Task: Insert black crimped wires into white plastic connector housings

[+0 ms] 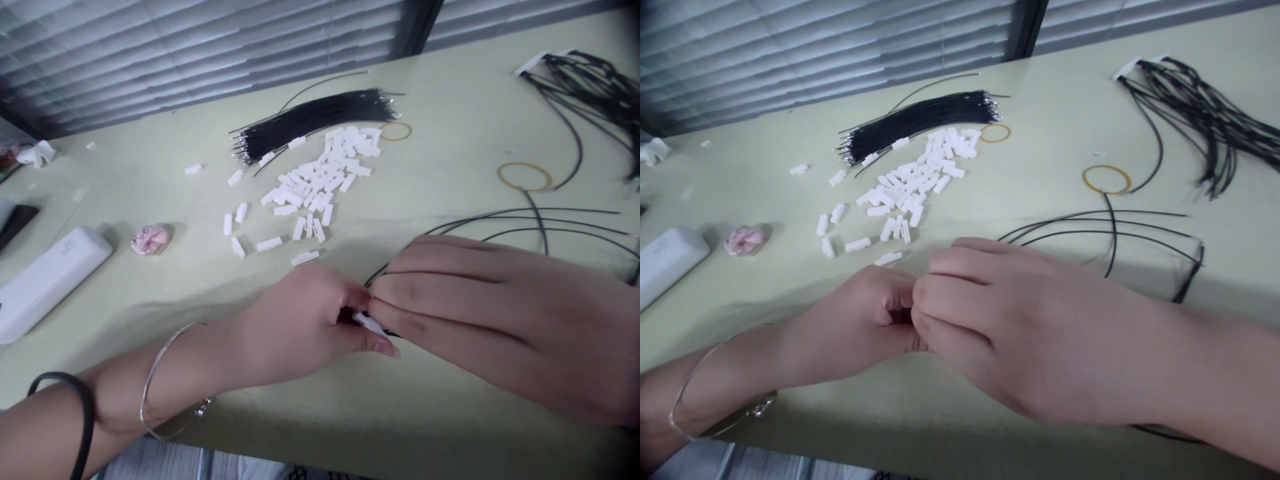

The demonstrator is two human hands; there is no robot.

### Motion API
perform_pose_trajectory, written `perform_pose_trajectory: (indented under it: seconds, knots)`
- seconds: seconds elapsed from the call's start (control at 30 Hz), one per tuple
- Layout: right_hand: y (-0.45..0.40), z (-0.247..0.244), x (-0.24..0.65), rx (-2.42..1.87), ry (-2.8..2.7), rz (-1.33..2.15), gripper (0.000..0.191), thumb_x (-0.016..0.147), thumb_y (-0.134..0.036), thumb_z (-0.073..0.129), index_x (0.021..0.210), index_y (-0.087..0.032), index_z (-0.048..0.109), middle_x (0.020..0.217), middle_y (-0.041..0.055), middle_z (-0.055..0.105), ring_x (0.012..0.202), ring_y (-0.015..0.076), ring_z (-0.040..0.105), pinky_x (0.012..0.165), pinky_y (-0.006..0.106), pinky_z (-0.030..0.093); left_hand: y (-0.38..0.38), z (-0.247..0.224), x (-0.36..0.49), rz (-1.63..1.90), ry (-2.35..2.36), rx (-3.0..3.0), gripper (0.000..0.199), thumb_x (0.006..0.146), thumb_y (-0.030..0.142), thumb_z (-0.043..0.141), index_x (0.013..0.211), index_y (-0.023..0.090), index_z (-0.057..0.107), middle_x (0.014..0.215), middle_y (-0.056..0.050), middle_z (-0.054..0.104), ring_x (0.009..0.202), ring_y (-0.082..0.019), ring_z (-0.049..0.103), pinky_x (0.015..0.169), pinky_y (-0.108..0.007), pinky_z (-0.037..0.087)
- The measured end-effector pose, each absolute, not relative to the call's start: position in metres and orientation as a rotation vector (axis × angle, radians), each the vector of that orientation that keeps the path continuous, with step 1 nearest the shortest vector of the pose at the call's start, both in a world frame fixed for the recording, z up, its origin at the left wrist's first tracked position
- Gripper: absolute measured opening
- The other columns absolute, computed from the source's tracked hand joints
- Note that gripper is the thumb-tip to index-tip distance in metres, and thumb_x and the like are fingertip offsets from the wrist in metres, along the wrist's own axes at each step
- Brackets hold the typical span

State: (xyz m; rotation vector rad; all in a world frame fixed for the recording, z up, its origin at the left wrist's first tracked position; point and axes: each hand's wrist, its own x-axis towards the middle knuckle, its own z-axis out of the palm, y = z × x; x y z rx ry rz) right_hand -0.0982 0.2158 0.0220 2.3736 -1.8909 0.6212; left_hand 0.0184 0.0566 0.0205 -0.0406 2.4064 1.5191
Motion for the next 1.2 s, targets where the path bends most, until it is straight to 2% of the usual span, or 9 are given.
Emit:
perform_pose_trajectory:
  seconds: [0.1, 0.27, 0.37, 0.47, 0.7, 0.9, 1.0, 1.1, 1.2]
  knots:
    - [0.213, 0.026, -0.099, 2.359, -1.725, 0.600, 0.049, 0.097, -0.006, 0.029, 0.062, -0.018, 0.061, 0.074, 0.0014, 0.059, 0.069, 0.0148, 0.047, 0.065, 0.029, 0.045, 0.056, 0.021, 0.017, 1.607, 2.310, -0.106, 0.016, 0.081, 0.023, 0.076, 0.072, 0.014, 0.067, 0.065, 0.005, 0.060, 0.062, -0.010, 0.049, 0.058, -0.021, 0.036]
    - [0.216, 0.025, -0.103, 2.239, -1.797, 0.621, 0.050, 0.103, -0.014, 0.025, 0.072, -0.018, 0.064, 0.072, 0.0025, 0.058, 0.072, 0.0156, 0.049, 0.068, 0.029, 0.045, 0.054, 0.020, 0.017, 1.770, 2.151, -0.236, 0.017, 0.075, 0.024, 0.080, 0.071, 0.013, 0.068, 0.058, 0.006, 0.053, 0.055, -0.007, 0.039, 0.050, -0.020, 0.029]
    - [0.220, 0.022, -0.107, 2.203, -1.803, 0.649, 0.041, 0.103, -0.013, 0.026, 0.085, -0.018, 0.063, 0.079, 0.0031, 0.061, 0.078, 0.0165, 0.051, 0.077, 0.031, 0.045, 0.053, 0.020, 0.018, 1.908, 2.042, -0.296, 0.013, 0.073, 0.020, 0.079, 0.073, 0.013, 0.068, 0.060, 0.005, 0.057, 0.056, -0.007, 0.044, 0.051, -0.018, 0.035]
    - [0.223, 0.020, -0.110, 2.201, -1.798, 0.681, 0.033, 0.103, -0.014, 0.028, 0.092, -0.019, 0.059, 0.085, 0.0030, 0.062, 0.081, 0.0165, 0.052, 0.080, 0.032, 0.047, 0.051, 0.021, 0.020, 1.970, 1.938, -0.299, 0.009, 0.081, 0.019, 0.072, 0.076, 0.014, 0.068, 0.065, 0.003, 0.059, 0.059, -0.008, 0.052, 0.058, -0.018, 0.043]
    - [0.225, 0.016, -0.108, 2.255, -1.747, 0.678, 0.040, 0.102, -0.011, 0.026, 0.083, -0.019, 0.061, 0.080, 0.0029, 0.060, 0.079, 0.0164, 0.051, 0.074, 0.031, 0.047, 0.049, 0.021, 0.021, 1.819, 2.100, -0.162, 0.021, 0.091, 0.022, 0.061, 0.072, 0.013, 0.061, 0.066, 0.002, 0.057, 0.064, -0.009, 0.054, 0.062, -0.018, 0.045]
    - [0.222, 0.018, -0.112, 2.315, -1.727, 0.736, 0.037, 0.101, -0.011, 0.029, 0.084, -0.019, 0.060, 0.083, 0.0015, 0.063, 0.081, 0.0144, 0.054, 0.077, 0.027, 0.048, 0.050, 0.022, 0.021, 1.856, 2.011, -0.194, 0.015, 0.089, 0.021, 0.063, 0.077, 0.014, 0.067, 0.070, 0.002, 0.061, 0.066, -0.009, 0.055, 0.064, -0.019, 0.046]
    - [0.223, 0.024, -0.126, 2.286, -1.910, 0.730, 0.034, 0.106, -0.024, 0.030, 0.088, -0.022, 0.059, 0.084, -0.0019, 0.064, 0.076, 0.0105, 0.057, 0.066, 0.025, 0.047, 0.048, 0.022, 0.021, 1.857, 2.025, -0.155, 0.012, 0.089, 0.021, 0.064, 0.084, 0.014, 0.071, 0.076, 0.000, 0.066, 0.068, -0.010, 0.058, 0.064, -0.019, 0.047]
    - [0.226, 0.026, -0.143, 2.133, -2.262, 0.554, 0.039, 0.105, -0.043, 0.033, 0.087, -0.024, 0.061, 0.078, -0.0035, 0.064, 0.061, 0.0090, 0.056, 0.052, 0.026, 0.038, 0.045, 0.023, 0.022, 1.702, 2.210, 0.076, 0.012, 0.090, 0.022, 0.066, 0.087, 0.013, 0.073, 0.081, -0.003, 0.068, 0.073, -0.012, 0.060, 0.066, -0.020, 0.045]
    - [0.225, 0.020, -0.152, 2.223, -2.353, 0.546, 0.040, 0.103, -0.048, 0.035, 0.093, -0.024, 0.064, 0.090, 0.0002, 0.064, 0.072, 0.0111, 0.060, 0.060, 0.027, 0.041, 0.043, 0.022, 0.022, 1.589, 2.281, 0.246, 0.014, 0.092, 0.023, 0.066, 0.089, 0.012, 0.074, 0.080, -0.004, 0.067, 0.073, -0.012, 0.060, 0.066, -0.022, 0.044]
